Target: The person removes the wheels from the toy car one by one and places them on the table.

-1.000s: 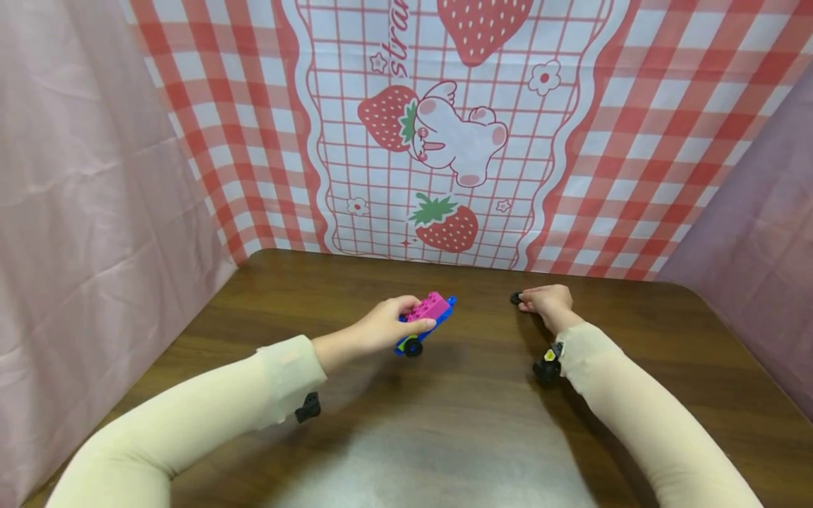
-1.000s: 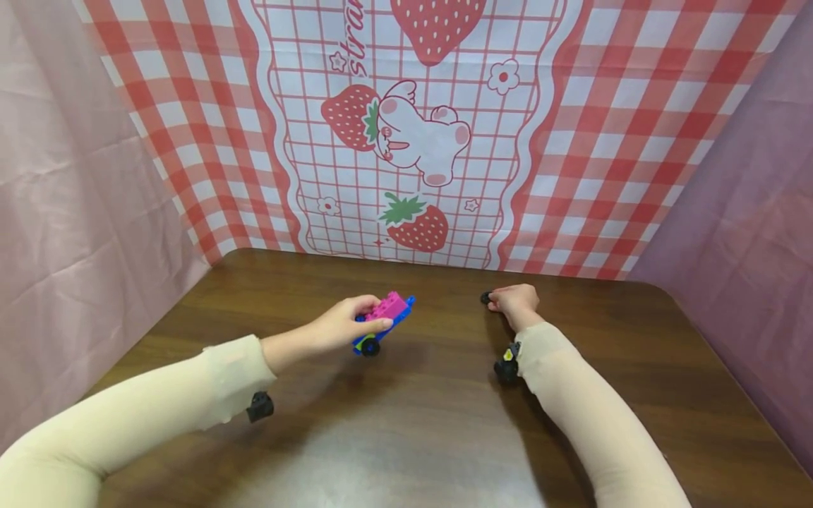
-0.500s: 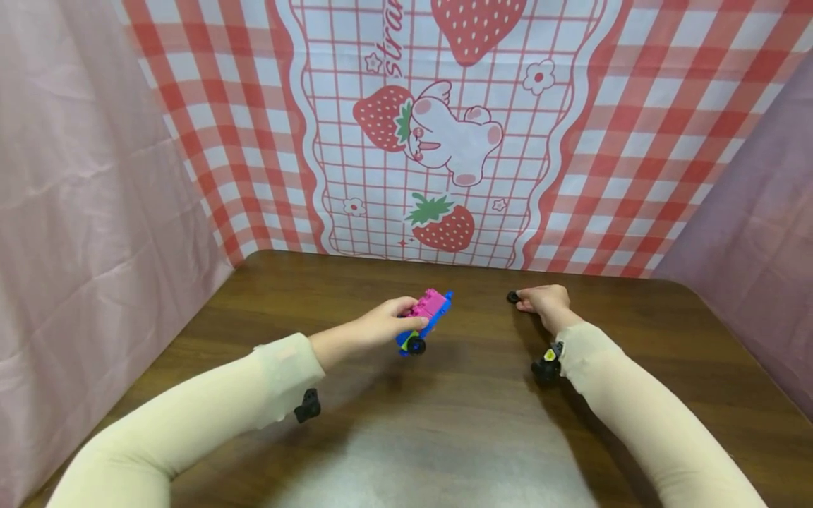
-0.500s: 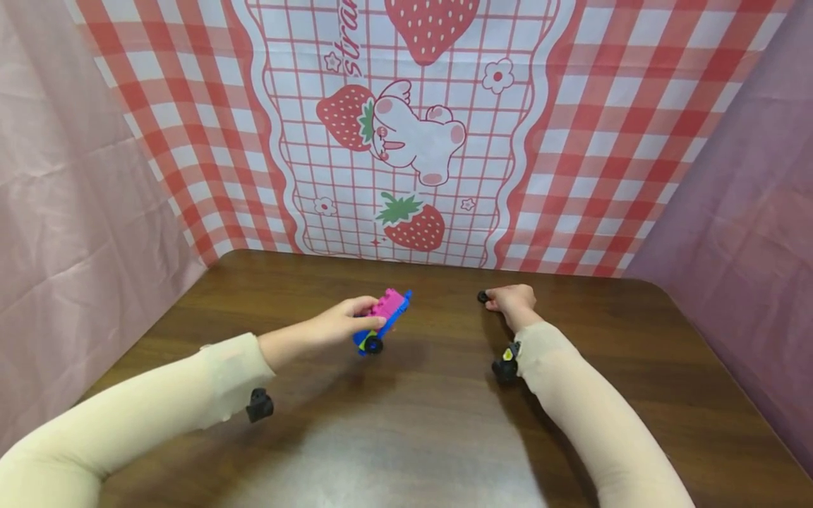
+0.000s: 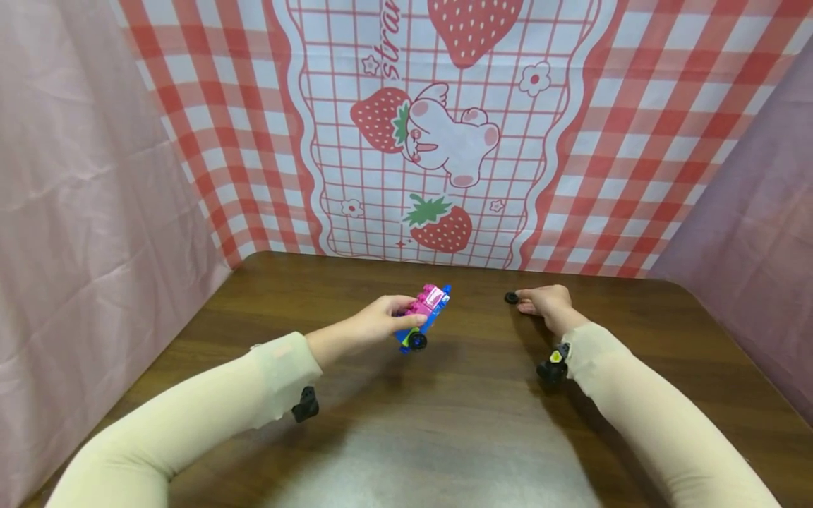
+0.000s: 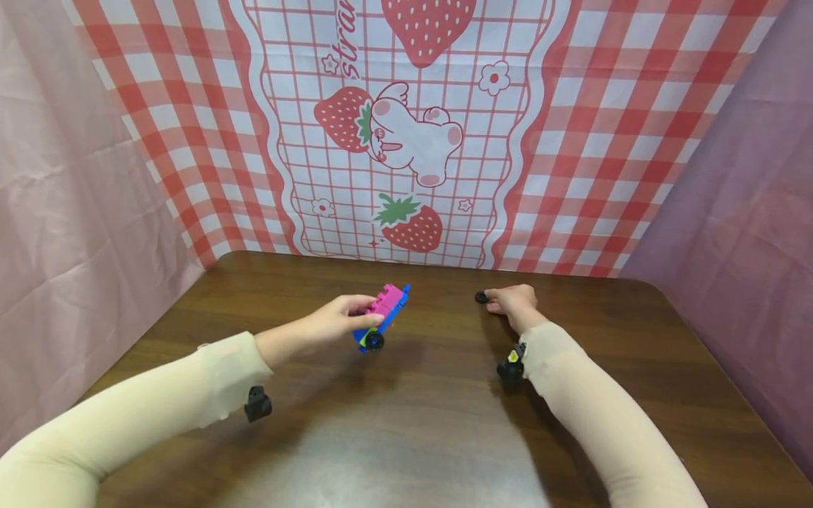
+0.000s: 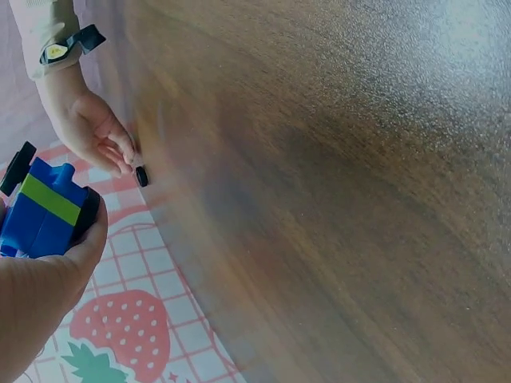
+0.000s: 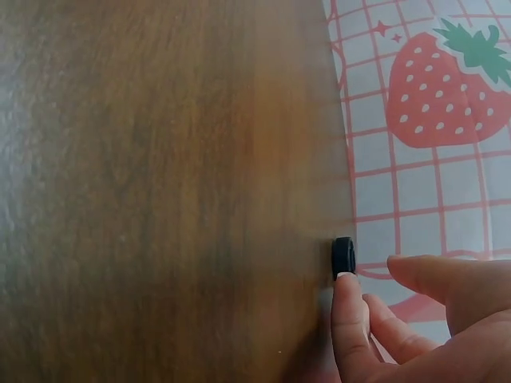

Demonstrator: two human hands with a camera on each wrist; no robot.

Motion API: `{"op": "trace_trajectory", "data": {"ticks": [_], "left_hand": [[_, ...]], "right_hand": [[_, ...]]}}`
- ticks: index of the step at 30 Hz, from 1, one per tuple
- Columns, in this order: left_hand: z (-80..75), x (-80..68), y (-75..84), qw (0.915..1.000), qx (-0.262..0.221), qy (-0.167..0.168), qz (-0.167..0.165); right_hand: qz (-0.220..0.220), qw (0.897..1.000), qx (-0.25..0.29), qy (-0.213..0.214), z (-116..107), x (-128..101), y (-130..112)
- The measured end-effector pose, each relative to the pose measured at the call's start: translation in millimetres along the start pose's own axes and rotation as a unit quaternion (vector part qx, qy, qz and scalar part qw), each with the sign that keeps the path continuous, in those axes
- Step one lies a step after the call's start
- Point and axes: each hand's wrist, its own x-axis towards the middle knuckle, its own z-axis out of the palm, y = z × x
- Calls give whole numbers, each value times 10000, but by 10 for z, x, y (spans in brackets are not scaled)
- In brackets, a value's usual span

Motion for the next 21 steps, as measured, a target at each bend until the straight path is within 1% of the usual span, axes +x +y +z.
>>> {"op": "trace_trajectory", "data": {"ticks": [5,10,13,21], "left_hand": [[22,-1,29,9999,4,101,95],[38,-2,59,9996,111,195,179],[45,1,70,9994,137,222,226],[70,19,93,9995,215,246,38]], "right_hand": [[-140,9996,-219,-60,-22,-39,-30],[-274,9988,-299,-277,-21,-91,-76],[-356,9981,-376,-329,-15,-134,-101],[-635,9946,-616,-546,16,-282,-175]]}}
